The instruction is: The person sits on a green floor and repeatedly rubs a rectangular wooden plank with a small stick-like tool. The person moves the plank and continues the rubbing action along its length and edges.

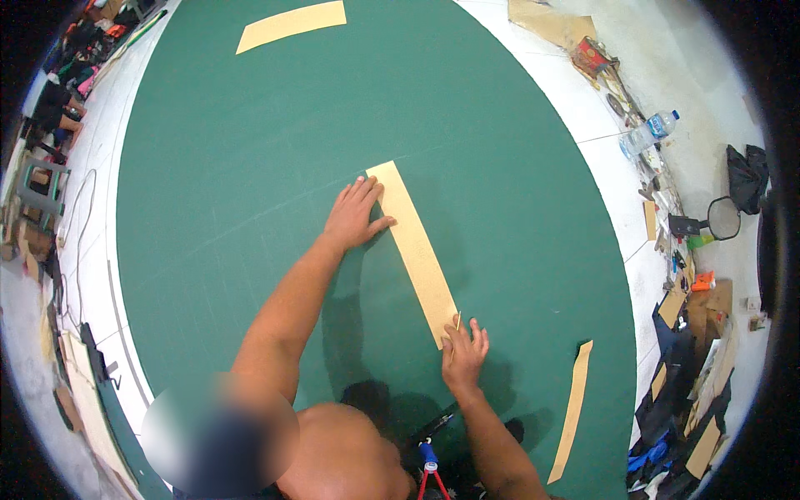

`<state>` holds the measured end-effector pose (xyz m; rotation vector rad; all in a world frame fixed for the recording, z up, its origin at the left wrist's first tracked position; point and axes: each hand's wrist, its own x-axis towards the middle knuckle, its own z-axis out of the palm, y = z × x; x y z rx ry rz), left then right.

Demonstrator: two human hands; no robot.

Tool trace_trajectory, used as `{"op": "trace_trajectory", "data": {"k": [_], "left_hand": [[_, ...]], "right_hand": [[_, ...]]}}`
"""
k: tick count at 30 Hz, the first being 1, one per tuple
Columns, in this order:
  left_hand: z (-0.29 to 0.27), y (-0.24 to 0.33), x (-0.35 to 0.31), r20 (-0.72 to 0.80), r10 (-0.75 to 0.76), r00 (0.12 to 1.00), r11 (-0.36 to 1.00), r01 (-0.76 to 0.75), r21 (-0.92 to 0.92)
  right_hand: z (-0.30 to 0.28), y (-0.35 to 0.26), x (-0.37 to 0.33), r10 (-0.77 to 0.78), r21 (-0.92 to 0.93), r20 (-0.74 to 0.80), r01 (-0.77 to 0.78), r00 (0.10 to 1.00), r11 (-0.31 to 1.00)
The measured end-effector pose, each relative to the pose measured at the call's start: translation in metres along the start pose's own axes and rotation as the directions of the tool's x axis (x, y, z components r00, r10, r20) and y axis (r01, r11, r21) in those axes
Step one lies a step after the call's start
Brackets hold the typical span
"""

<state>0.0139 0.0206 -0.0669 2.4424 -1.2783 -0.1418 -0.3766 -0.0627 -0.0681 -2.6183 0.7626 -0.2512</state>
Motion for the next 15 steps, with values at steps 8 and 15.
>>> {"op": "trace_trajectory", "data": {"k": [8,15], "left_hand": [[0.0043,-0.0001,-0.0011,0.008,-0.017,1.000,1.000,0.016,0.016],[0.0051,-0.0003,-0.0017,-0.031,-0.018,0.999,0.999,0.017,-0.030]], "right_hand": [[0.0001,0.0014,0.0001,0.024,-0.020,0.060,-0.023,0.998,1.000],[-0.0011,0.0007,0.0015,0.056,-0.015,0.091,-0.054,0.994,0.998]]}}
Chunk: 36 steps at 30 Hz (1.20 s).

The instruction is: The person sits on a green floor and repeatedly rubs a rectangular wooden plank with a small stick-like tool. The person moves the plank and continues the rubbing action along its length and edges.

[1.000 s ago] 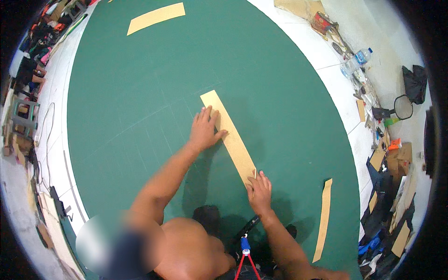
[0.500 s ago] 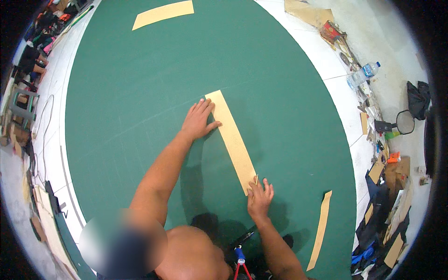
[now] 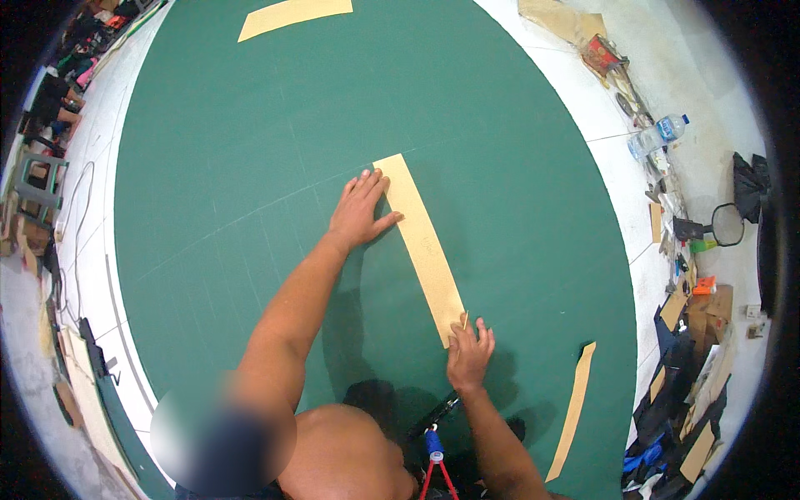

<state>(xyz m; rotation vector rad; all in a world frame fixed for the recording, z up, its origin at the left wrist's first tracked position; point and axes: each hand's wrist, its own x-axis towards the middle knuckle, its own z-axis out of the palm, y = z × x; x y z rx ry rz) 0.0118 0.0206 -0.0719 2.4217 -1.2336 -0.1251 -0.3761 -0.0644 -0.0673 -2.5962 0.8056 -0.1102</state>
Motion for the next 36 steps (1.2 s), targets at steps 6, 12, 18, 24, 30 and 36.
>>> {"op": "trace_trajectory", "data": {"k": [6,12,18,24,30,36], "left_hand": [[-0.002,0.004,0.002,-0.003,0.002,1.000,1.000,-0.002,-0.022],[-0.001,0.001,-0.001,-0.027,0.004,1.000,1.000,-0.005,-0.023],[0.000,-0.002,0.003,-0.047,0.029,0.998,1.000,-0.029,-0.008],[0.009,-0.011,0.007,-0.030,0.046,0.998,0.999,-0.046,0.009],[-0.003,0.008,0.006,0.015,0.038,0.999,0.997,-0.039,0.064],[-0.005,0.007,0.006,0.031,0.030,0.999,0.997,-0.032,0.070]], "right_hand": [[-0.001,0.004,-0.001,0.023,-0.024,0.039,-0.022,0.999,0.999],[-0.001,-0.001,0.000,0.031,-0.043,0.052,-0.029,0.998,0.999],[-0.004,-0.004,-0.001,0.005,-0.039,0.019,-0.004,1.000,0.999],[0.002,0.005,-0.001,-0.002,0.019,-0.041,0.002,0.999,1.000],[-0.002,0.006,0.002,-0.007,0.073,-0.081,0.013,0.997,0.997],[-0.002,0.005,0.002,-0.044,0.075,-0.102,0.052,0.994,0.996]]}}
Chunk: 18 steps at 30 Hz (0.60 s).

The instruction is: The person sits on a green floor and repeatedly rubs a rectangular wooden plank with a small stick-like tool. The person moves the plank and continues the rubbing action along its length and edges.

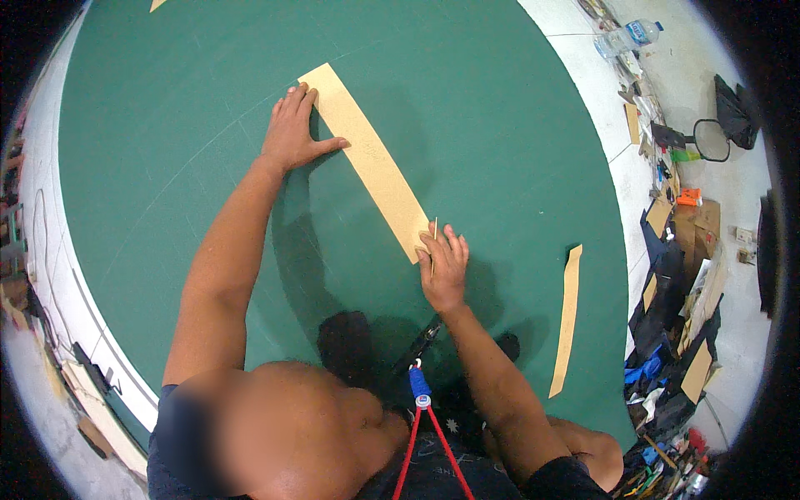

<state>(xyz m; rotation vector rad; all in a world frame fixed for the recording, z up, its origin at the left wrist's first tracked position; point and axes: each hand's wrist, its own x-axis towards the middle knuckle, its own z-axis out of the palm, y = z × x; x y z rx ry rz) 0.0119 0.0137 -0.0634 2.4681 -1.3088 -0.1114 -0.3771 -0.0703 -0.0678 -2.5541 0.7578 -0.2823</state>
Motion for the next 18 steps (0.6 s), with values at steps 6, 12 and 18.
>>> {"op": "trace_trajectory", "data": {"k": [6,12,18], "left_hand": [[0.002,-0.003,0.000,0.017,-0.008,1.000,1.000,0.008,0.003],[-0.001,0.000,0.002,0.041,-0.012,0.999,1.000,0.012,-0.007],[-0.028,0.028,0.019,0.264,-0.087,0.961,0.982,0.038,0.184]], "right_hand": [[0.000,0.000,-0.001,-0.014,-0.007,0.009,0.014,1.000,1.000],[0.003,0.002,-0.002,-0.016,0.020,-0.014,0.017,1.000,1.000],[0.000,-0.001,-0.001,-0.001,-0.025,0.005,0.001,1.000,1.000]]}}
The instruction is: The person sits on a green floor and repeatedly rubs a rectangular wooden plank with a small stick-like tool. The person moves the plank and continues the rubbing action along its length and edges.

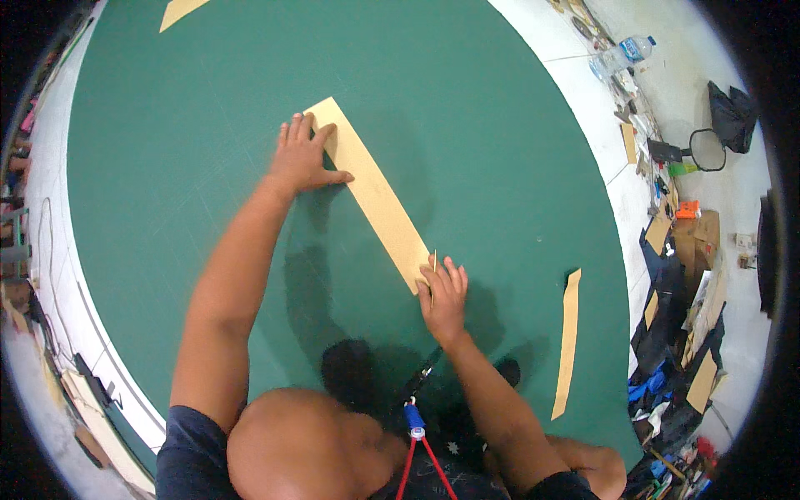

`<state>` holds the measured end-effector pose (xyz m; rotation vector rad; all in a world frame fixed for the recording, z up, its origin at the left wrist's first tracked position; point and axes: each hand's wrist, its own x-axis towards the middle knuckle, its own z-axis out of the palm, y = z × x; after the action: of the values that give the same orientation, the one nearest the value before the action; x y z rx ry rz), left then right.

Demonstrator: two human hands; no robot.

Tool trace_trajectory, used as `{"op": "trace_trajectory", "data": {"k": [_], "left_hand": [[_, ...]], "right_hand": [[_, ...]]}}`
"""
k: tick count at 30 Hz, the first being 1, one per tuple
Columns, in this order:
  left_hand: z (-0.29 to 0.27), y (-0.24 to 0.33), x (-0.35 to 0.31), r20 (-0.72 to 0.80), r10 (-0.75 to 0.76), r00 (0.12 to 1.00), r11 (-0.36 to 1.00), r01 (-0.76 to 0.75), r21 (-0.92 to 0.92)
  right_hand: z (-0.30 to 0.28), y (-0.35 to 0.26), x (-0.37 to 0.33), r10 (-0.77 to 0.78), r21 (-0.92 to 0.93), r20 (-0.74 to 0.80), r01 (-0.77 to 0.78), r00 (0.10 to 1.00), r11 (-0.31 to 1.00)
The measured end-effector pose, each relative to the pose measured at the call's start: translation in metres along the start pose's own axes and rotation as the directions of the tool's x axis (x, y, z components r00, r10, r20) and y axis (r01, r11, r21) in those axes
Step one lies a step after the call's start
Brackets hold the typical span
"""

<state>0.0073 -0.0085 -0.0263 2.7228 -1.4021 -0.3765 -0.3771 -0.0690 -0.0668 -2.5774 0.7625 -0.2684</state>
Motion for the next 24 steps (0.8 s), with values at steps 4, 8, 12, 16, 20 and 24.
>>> {"op": "trace_trajectory", "data": {"k": [4,8,12,16,20,24], "left_hand": [[-0.015,0.014,0.017,0.138,-0.029,0.990,0.997,0.019,0.074],[-0.017,0.030,0.024,0.197,-0.087,0.976,0.991,0.065,0.116],[-0.019,0.031,0.025,0.218,-0.146,0.965,0.987,0.128,0.095],[-0.011,0.031,0.025,0.188,-0.178,0.966,0.982,0.163,0.092],[-0.019,0.046,0.030,0.241,-0.161,0.957,0.986,0.145,0.085],[-0.025,0.047,0.032,0.301,-0.192,0.934,0.980,0.166,0.108]], "right_hand": [[-0.002,0.000,0.000,0.009,0.015,0.030,-0.010,1.000,1.000],[-0.011,-0.006,0.005,0.069,0.082,0.019,-0.070,0.997,0.994],[-0.019,-0.003,0.050,0.109,0.181,-0.113,-0.087,0.988,0.980],[-0.020,-0.020,0.163,0.244,0.513,0.105,-0.263,0.964,0.817],[-0.006,-0.033,0.270,-0.035,0.409,-0.030,0.045,0.999,0.912],[0.026,-0.058,0.334,-0.134,0.435,-0.029,0.134,0.990,0.890]]}}
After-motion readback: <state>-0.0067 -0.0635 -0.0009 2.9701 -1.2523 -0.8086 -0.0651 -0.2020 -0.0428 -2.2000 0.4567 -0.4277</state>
